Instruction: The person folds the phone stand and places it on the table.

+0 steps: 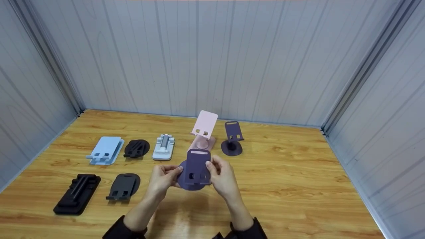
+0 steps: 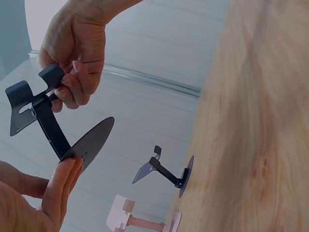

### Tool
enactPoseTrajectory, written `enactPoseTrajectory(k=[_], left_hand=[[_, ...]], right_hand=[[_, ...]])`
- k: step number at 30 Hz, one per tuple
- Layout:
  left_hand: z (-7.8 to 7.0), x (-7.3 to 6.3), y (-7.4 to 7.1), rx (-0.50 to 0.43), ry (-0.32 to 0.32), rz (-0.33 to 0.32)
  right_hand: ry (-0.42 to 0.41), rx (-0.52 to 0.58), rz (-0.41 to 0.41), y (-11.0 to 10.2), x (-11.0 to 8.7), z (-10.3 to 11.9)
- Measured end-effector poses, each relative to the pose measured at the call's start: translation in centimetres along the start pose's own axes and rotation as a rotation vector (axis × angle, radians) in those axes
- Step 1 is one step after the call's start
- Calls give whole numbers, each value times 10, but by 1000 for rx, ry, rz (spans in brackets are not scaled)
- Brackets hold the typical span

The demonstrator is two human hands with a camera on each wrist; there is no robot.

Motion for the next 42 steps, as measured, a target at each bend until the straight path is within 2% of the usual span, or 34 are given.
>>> enactPoseTrajectory(k=[3,8,14,19,26,30,36,38,40,42], left_hand=[[-2,0,-2,-14,-7,-22],[-7,-1,-4,-21,-8,-45],[-9,-3,-4,-34,-20,-53],[-10,-3,-5,-17,-16,-39],[-16,-5,-6,18,22,8],[-18,-6,-4,21,40,36],[-17,-6,-1,-2,18,65],[-17,-7,0,-4,15,73],[-17,-7,1,-6,17,78],[-18,-8,2,-9,22,83]], right_hand=[[9,20,48,5,0,-4],[4,-24,99,11,0,-10],[12,-42,106,13,-1,-13],[24,-46,115,15,-3,-15],[69,0,184,14,-3,-13],[89,38,163,6,-2,-10],[139,0,7,-6,0,-11],[161,3,-13,-8,0,-13],[163,43,29,-9,1,-14],[155,126,115,-7,2,-16]])
Point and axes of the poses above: each hand's wrist, its own x-axis towards the middle knuckle, its own y-axis out of the palm, z = x × y, the point moved 5 cm from there along x, towards the middle knuckle, and after that the axes turned 11 degrees about -y, right-handed, at the moved point
